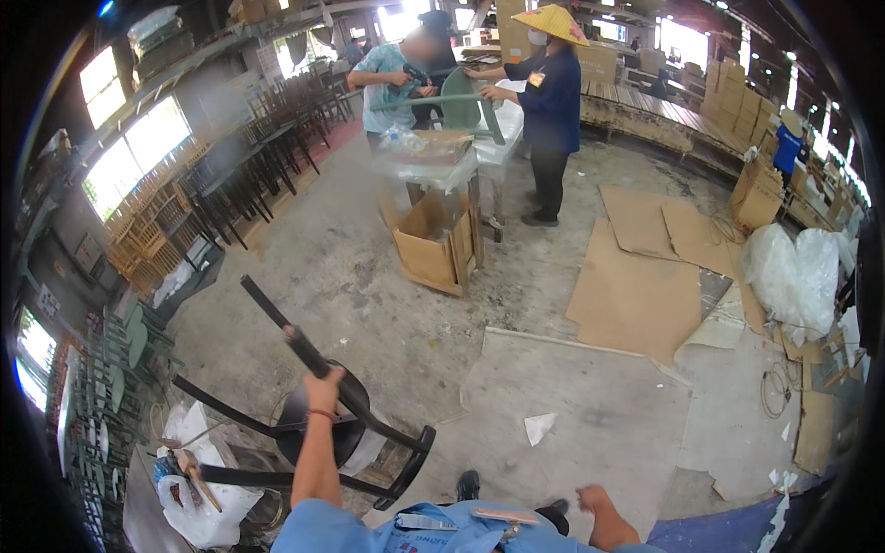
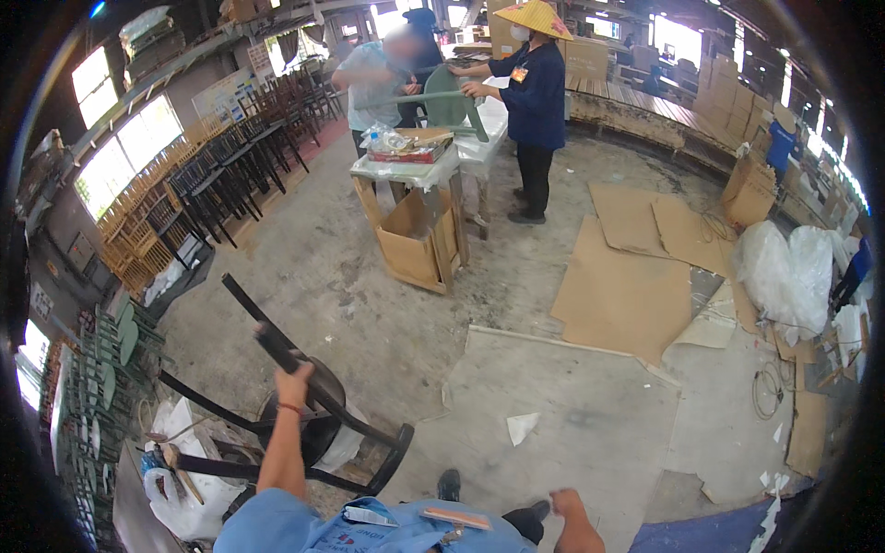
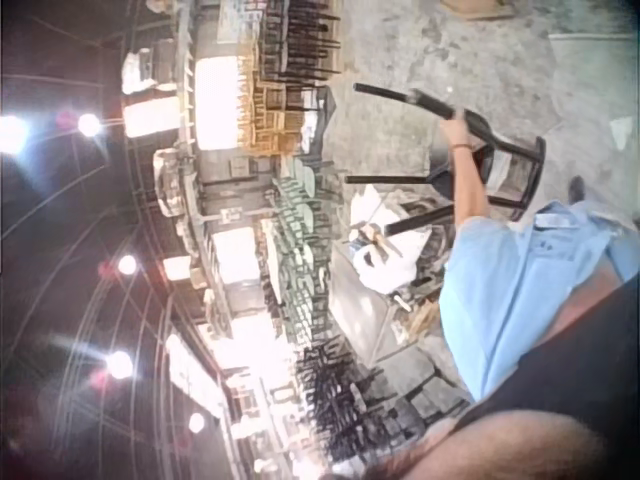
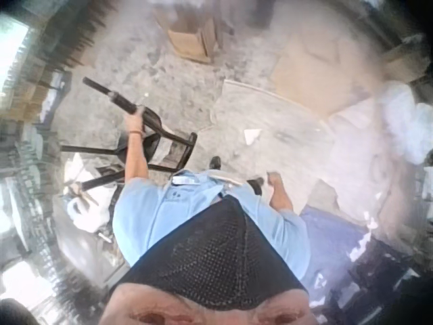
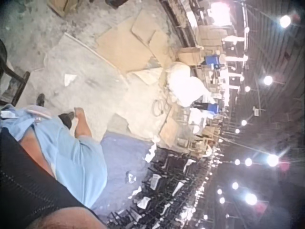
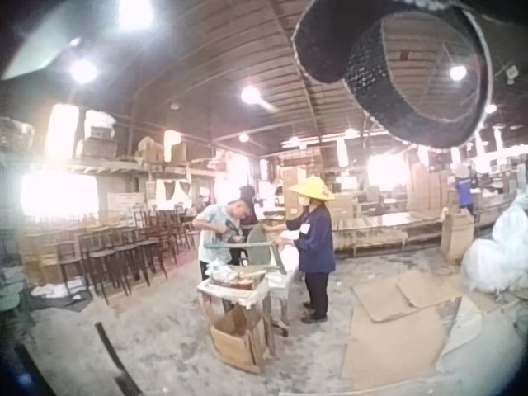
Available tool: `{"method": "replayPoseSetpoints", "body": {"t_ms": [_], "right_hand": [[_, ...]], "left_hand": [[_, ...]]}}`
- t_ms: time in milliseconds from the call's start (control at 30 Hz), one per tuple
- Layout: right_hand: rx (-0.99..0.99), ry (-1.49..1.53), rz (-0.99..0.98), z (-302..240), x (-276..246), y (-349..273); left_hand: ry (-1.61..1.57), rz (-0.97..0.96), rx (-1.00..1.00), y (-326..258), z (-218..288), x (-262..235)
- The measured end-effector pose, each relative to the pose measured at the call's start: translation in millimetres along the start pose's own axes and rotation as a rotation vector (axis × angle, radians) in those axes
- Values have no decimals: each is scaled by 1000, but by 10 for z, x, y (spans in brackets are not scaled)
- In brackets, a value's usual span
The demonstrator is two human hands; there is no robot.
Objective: The person assembles chairs by inserting wooden dowels into the leg sockets of chair frames and tapping them with a wooden mallet. The person then moves the assembled chairs to a staging area among other finished chairs.
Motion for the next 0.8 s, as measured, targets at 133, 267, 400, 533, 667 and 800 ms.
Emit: {"method": "replayPoseSetpoints", "body": {"t_ms": [133,267,400,533,667,800], "right_hand": [[-306,335,0,-1451,-723,29],[-408,459,-138,-2262,-1109,79],[-523,751,-388,-2001,-1661,481],[-694,1218,-459,-805,-2958,658],[-1103,1231,-363,-203,-4305,-391],[-1224,964,-38,-34,-5551,-1617]], "left_hand": [[-370,59,76,-110,949,228],[-558,-24,170,-751,2059,1015],[-770,-104,209,-1265,2715,1805],[-963,-125,126,-1484,2901,2635],[-1119,11,-80,-1444,2508,3323],[-1255,135,-321,-1387,1552,4100]]}}
Point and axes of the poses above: each hand's wrist, its own y-axis towards the middle knuckle, its own x-axis out of the palm, z = x × y, the point moved 1 cm from there along y, towards the middle knuckle, and after that the axes turned 14 degrees about -y, right-handed, at the moved point
